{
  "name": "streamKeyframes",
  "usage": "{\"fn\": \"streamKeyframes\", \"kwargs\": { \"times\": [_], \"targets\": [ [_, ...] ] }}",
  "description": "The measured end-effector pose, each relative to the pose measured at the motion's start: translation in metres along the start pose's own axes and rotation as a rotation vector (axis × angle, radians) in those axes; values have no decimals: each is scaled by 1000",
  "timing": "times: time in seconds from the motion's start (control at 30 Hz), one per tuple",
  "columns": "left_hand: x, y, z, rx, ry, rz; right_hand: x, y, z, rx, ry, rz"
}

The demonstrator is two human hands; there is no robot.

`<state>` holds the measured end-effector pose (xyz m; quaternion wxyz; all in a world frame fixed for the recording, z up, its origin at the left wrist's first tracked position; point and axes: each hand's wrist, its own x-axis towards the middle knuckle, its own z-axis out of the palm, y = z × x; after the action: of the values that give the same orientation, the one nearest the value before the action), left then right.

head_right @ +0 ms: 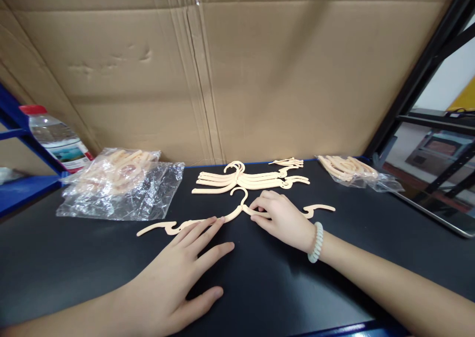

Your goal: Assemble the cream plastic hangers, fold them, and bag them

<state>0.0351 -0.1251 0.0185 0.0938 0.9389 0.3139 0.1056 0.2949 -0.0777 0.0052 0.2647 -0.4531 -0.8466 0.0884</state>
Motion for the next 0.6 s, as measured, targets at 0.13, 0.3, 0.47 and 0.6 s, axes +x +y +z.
{"fn": "streamKeyframes", "kwargs": {
  "times": [0.13, 0.3, 0.47, 0.6],
  "targets": [
    [-1, -2, 4, 2, 23, 2, 0, 1, 0, 7, -16, 12],
    [1, -1, 2, 41, -39, -17, 0, 1, -1, 6, -27, 22],
    [0, -3, 3, 46, -15, -14, 1, 1, -1, 1, -30, 15],
    [-1, -6, 7, 53, -1, -7, 2, 1, 0, 2, -36, 28]
  ]
}}
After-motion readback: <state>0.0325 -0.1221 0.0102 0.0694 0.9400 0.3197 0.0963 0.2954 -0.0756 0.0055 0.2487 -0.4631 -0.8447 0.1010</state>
